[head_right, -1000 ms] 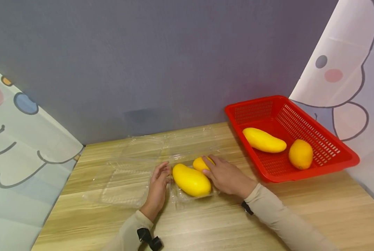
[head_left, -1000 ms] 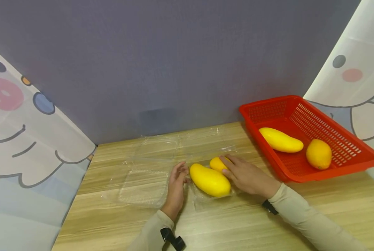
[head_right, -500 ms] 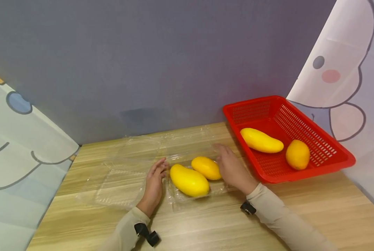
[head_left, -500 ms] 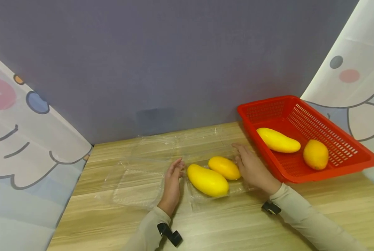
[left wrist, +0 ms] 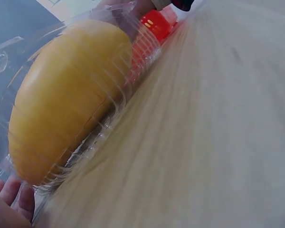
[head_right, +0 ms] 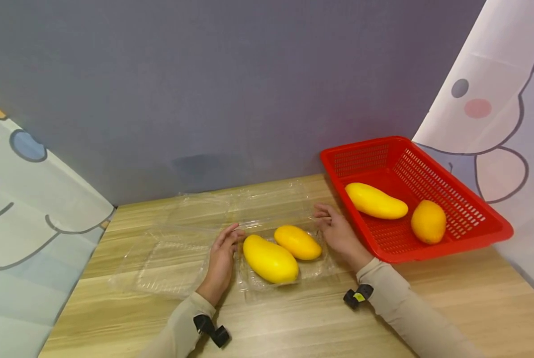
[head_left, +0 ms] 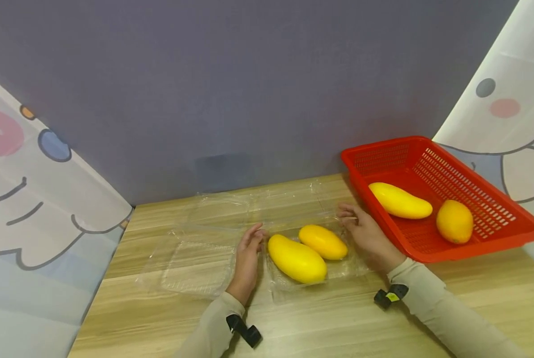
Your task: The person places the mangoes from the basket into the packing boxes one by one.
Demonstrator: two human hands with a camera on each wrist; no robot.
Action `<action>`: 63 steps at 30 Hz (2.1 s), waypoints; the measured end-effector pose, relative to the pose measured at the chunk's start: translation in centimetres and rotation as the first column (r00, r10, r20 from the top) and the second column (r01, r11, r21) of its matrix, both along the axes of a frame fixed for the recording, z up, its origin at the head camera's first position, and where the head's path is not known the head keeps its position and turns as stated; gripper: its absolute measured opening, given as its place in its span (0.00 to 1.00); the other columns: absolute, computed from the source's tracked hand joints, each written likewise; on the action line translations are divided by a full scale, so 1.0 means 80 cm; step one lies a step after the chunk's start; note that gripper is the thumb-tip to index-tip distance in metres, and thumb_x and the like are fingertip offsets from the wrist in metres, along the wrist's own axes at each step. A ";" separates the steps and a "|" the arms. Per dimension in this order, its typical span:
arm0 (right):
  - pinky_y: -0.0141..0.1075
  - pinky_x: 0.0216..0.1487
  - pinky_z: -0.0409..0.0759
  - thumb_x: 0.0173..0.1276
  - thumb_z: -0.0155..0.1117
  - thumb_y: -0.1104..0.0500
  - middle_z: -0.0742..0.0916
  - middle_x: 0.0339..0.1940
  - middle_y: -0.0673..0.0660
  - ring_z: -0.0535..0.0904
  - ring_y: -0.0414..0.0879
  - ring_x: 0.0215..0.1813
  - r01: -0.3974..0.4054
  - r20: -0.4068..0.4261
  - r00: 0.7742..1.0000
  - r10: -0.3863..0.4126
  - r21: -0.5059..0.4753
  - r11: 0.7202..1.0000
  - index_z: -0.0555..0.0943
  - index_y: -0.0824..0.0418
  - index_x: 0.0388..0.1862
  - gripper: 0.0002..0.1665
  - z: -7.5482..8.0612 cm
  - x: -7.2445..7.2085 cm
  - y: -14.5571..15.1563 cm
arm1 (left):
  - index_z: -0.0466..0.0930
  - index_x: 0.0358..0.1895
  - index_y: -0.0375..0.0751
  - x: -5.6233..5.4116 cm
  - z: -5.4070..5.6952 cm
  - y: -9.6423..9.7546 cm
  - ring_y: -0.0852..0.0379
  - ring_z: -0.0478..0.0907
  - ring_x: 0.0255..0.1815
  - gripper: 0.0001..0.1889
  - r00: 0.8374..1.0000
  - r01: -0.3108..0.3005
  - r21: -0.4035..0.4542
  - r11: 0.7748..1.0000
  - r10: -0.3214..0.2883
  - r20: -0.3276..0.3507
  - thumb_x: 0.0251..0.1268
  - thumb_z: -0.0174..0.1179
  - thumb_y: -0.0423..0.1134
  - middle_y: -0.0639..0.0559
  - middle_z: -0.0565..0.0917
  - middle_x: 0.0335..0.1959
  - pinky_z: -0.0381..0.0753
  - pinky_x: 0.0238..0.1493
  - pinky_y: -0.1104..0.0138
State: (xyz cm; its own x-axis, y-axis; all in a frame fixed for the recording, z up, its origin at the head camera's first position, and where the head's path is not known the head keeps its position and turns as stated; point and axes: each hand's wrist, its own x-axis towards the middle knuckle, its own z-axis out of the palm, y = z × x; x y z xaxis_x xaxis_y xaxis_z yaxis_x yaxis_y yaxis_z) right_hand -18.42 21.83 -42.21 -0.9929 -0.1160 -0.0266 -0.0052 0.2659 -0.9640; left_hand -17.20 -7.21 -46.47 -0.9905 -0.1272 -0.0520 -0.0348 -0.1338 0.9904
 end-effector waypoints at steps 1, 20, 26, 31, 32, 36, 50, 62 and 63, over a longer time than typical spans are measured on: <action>0.27 0.50 0.77 0.80 0.43 0.65 0.74 0.63 0.68 0.74 0.54 0.59 0.001 0.057 0.998 0.003 -0.071 0.997 0.59 0.68 0.75 0.27 -0.001 -0.001 0.000 | 0.75 0.64 0.37 -0.001 0.000 0.000 0.60 0.77 0.48 0.19 1.000 -0.003 -0.004 1.000 0.003 0.008 0.76 0.50 0.39 0.46 0.84 0.50 0.73 0.52 0.67; 0.30 0.45 0.74 0.80 0.42 0.56 0.83 0.52 0.43 0.77 0.35 0.50 -0.047 0.244 0.962 0.122 -0.289 0.956 0.61 0.69 0.75 0.30 -0.010 -0.015 0.001 | 0.72 0.67 0.35 -0.012 0.005 -0.013 0.60 0.81 0.50 0.23 0.992 0.112 -0.123 0.986 -0.104 0.068 0.74 0.50 0.42 0.39 0.84 0.55 0.73 0.53 0.69; 0.30 0.46 0.72 0.80 0.35 0.57 0.79 0.68 0.51 0.77 0.29 0.54 -0.089 0.203 0.968 0.145 -0.261 0.961 0.55 0.69 0.78 0.32 -0.014 -0.013 -0.001 | 0.70 0.68 0.33 -0.014 0.007 -0.013 0.61 0.81 0.49 0.24 0.989 0.134 -0.106 0.985 -0.127 0.070 0.74 0.49 0.41 0.40 0.84 0.58 0.73 0.54 0.69; 0.28 0.42 0.70 0.80 0.36 0.57 0.80 0.61 0.39 0.75 0.31 0.56 -0.091 0.195 0.968 0.157 -0.311 0.946 0.51 0.66 0.80 0.33 -0.017 -0.014 -0.001 | 0.68 0.69 0.32 -0.014 0.006 -0.011 0.57 0.80 0.54 0.25 0.989 0.136 -0.056 0.989 -0.132 0.063 0.74 0.48 0.39 0.39 0.79 0.64 0.72 0.56 0.69; 0.29 0.43 0.70 0.80 0.37 0.57 0.80 0.59 0.36 0.75 0.32 0.57 -0.090 0.194 0.968 0.158 -0.322 0.942 0.51 0.65 0.80 0.33 -0.017 -0.014 -0.001 | 0.68 0.69 0.32 -0.014 0.007 -0.010 0.57 0.79 0.55 0.24 0.989 0.135 -0.045 0.990 -0.132 0.062 0.74 0.48 0.39 0.39 0.78 0.66 0.72 0.57 0.69; 0.30 0.51 0.69 0.79 0.38 0.60 0.81 0.59 0.36 0.75 0.36 0.60 -0.079 0.176 0.973 0.148 -0.346 0.935 0.52 0.63 0.80 0.33 -0.018 -0.015 -0.001 | 0.67 0.69 0.32 -0.014 0.006 -0.010 0.58 0.78 0.56 0.24 0.991 0.127 -0.001 0.992 -0.127 0.049 0.72 0.48 0.36 0.39 0.75 0.68 0.70 0.56 0.69; 0.34 0.65 0.68 0.76 0.37 0.70 0.60 0.80 0.63 0.69 0.41 0.66 -0.108 -0.019 0.994 0.108 -0.287 0.952 0.50 0.56 0.80 0.35 -0.021 -0.019 -0.004 | 0.62 0.73 0.48 -0.014 0.003 -0.014 0.56 0.78 0.54 0.24 0.986 0.164 0.025 0.986 -0.164 -0.008 0.77 0.48 0.35 0.42 0.70 0.63 0.70 0.50 0.68; 0.28 0.50 0.75 0.73 0.45 0.74 0.72 0.63 0.50 0.71 0.41 0.58 0.065 -0.072 0.994 -0.087 -0.263 0.963 0.62 0.62 0.74 0.32 -0.015 -0.007 -0.011 | 0.63 0.71 0.49 -0.012 0.003 -0.012 0.56 0.78 0.53 0.23 0.990 0.132 0.022 0.991 -0.131 -0.043 0.76 0.50 0.35 0.45 0.72 0.58 0.70 0.51 0.67; 0.28 0.48 0.76 0.72 0.47 0.74 0.73 0.62 0.50 0.71 0.41 0.57 0.087 -0.082 0.990 -0.112 -0.262 0.961 0.63 0.63 0.73 0.31 -0.013 -0.005 -0.012 | 0.64 0.71 0.48 -0.011 0.003 -0.012 0.56 0.78 0.53 0.23 0.991 0.127 0.027 0.992 -0.125 -0.048 0.76 0.50 0.34 0.45 0.72 0.58 0.70 0.51 0.66</action>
